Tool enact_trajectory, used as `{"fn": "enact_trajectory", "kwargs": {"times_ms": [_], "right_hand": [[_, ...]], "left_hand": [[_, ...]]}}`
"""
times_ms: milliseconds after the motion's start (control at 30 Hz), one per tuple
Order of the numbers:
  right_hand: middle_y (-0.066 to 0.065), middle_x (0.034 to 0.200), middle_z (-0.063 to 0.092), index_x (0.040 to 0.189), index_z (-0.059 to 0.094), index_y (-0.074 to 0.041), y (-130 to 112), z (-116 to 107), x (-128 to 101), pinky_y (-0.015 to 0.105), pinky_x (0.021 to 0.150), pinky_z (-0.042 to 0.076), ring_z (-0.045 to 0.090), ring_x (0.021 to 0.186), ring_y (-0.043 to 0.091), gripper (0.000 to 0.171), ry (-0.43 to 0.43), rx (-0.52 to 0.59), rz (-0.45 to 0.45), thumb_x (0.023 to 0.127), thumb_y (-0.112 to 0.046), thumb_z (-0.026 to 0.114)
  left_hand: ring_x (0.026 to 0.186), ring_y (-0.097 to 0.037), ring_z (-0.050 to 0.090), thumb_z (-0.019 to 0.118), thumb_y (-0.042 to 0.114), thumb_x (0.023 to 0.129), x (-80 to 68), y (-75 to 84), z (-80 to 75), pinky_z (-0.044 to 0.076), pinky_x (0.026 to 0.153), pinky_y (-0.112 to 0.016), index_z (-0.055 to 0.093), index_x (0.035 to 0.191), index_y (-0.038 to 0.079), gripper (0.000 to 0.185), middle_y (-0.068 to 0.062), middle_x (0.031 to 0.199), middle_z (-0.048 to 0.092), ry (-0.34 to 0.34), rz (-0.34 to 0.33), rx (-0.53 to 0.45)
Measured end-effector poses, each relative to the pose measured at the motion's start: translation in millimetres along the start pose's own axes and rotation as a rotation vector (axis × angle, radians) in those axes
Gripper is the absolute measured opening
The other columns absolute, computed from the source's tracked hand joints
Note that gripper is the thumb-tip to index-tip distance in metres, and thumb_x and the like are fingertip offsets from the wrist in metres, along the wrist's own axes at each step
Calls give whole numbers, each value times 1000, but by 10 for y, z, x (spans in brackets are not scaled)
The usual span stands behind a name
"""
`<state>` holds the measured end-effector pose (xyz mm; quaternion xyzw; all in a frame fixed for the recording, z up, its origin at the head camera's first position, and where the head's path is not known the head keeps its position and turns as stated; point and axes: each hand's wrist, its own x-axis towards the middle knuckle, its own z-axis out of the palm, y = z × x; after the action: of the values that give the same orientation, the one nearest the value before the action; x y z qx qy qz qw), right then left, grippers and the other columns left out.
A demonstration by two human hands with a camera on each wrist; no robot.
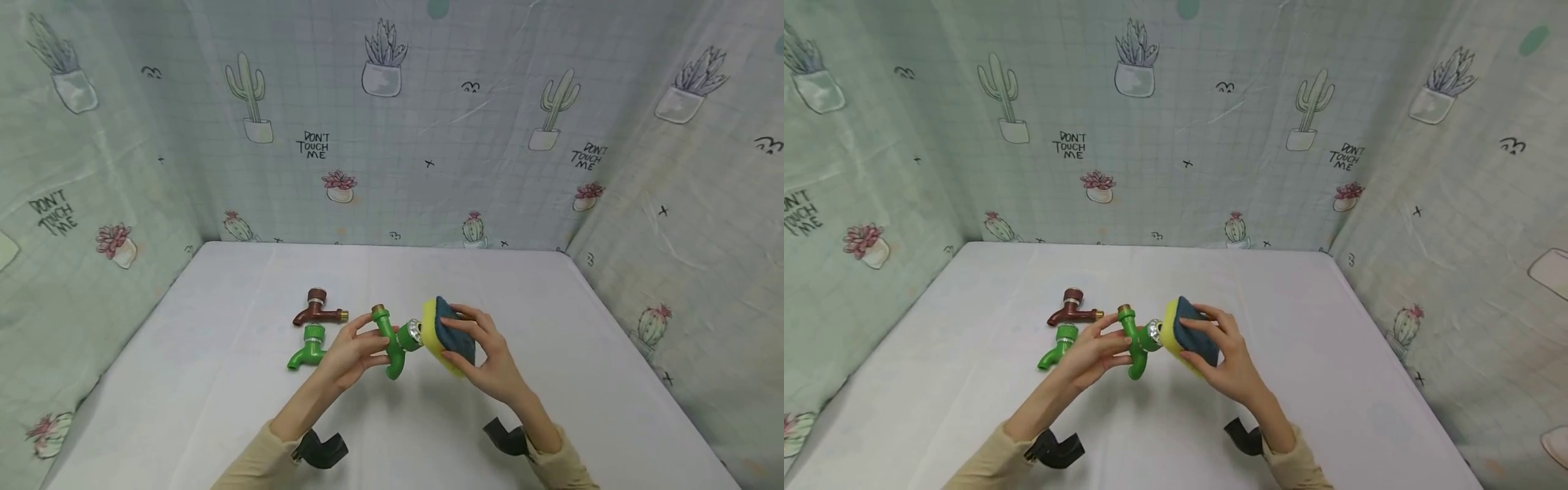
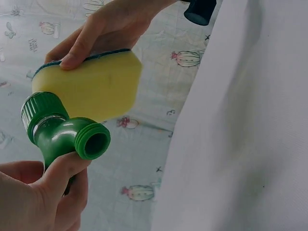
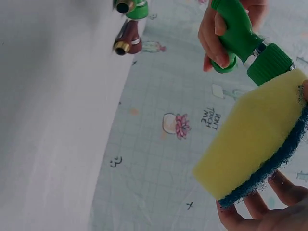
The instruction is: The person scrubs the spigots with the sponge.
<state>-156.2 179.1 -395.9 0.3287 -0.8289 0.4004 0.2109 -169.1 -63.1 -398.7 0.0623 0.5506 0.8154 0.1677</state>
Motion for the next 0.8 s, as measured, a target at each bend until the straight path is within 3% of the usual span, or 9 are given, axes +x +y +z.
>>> {"fn": "enact_trajectory", "kwargs": {"times_ms": [167, 333, 567, 667, 800], "right_hand": [[11, 129, 43, 115, 59, -20, -27, 35, -12, 37, 89, 43, 36, 118, 23, 50, 4, -40, -52, 69, -9, 75], [13, 131, 41, 115, 60, -23, -89, 75, -24, 43, 85, 45, 34, 115, 24, 49, -2, -101, -146, 69, -14, 76], [17, 129, 44, 113, 61, -26, -178, 128, 24, 42, 81, 45, 36, 111, 26, 32, 25, -214, -312, 83, -36, 61], [17, 129, 44, 114, 61, -29, -229, 132, 56, 44, 79, 45, 35, 112, 30, 30, 23, -297, -371, 86, -39, 53], [16, 129, 44, 114, 60, -30, -273, 101, 92, 48, 83, 40, 35, 113, 32, 30, -5, -372, -401, 86, -38, 53]], "left_hand": [[85, -14, 63, 53, 6, 88, 69, -68, 54, 55, 71, -36, 27, 134, 2, 53, -8, 98, 59, 110, -15, 11], [80, -14, 63, 56, 4, 85, 120, -129, 74, 56, 70, -38, 31, 133, 5, 54, -9, 92, 59, 189, -3, 9], [79, -14, 64, 57, -1, 84, 120, -179, 102, 56, 68, -40, 40, 128, 5, 48, -4, 86, 63, 170, 13, 60], [78, -15, 64, 56, -3, 83, 113, -182, 126, 56, 67, -40, 41, 128, 5, 48, -6, 88, 63, 169, 14, 87], [77, -15, 64, 54, -3, 84, 112, -167, 136, 56, 67, -40, 41, 129, 6, 48, -12, 94, 62, 176, -1, 86]]}}
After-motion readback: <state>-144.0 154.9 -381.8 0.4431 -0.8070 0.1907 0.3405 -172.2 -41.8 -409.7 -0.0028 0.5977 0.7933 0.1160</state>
